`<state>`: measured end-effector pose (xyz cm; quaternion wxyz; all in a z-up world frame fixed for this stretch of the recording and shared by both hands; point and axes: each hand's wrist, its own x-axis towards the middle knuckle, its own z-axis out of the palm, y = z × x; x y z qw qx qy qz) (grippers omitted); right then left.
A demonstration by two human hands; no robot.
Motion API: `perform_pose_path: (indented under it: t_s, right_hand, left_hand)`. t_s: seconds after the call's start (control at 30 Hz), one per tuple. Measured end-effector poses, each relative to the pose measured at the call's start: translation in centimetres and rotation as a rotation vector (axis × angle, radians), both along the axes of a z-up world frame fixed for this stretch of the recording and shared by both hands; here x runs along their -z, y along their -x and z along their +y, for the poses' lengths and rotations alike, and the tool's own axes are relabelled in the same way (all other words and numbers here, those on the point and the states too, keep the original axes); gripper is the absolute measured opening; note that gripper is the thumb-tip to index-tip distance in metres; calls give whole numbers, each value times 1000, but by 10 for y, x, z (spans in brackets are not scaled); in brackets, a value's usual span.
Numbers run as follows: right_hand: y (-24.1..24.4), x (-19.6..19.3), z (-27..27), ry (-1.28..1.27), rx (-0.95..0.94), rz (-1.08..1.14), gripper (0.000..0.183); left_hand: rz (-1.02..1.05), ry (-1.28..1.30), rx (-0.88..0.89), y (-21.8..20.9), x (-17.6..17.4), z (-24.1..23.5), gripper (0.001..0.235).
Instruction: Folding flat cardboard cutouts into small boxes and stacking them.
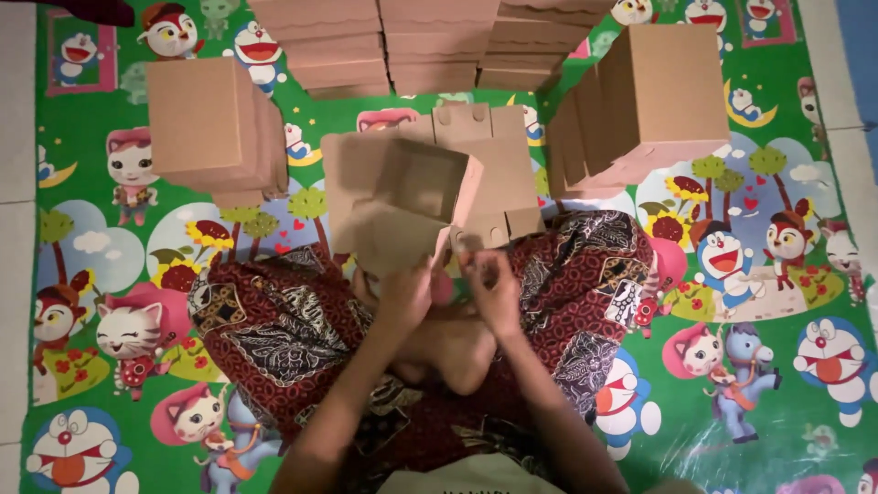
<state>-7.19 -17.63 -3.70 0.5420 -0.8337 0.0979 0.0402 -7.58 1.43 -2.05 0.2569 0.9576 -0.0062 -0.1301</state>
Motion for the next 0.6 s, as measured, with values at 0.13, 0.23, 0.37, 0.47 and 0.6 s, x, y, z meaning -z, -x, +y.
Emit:
perform_pose_path:
  t_s: [0.13, 0.23, 0.37, 0.47, 0.6]
  right_hand:
    - [-42, -68, -12, 462, -162, -538, 68]
    - [-66, -72, -27, 746, -389, -640, 51]
    - [-81, -49, -34, 865, -503, -684, 17]
    - [-87, -10, -32, 938, -477, -742, 21]
    - [-76, -10, 5, 886, -374, -753, 25]
  left_hand:
    - [-226, -291, 117, 4, -18, 17, 32]
    - [-466, -376, 196, -2, -37, 40, 31]
    - [-751, -584, 291, -15, -19, 75, 35]
    - [-777, -443, 282, -24, -86, 76, 37]
    - [-377, 5, -24, -23, -95, 56, 46]
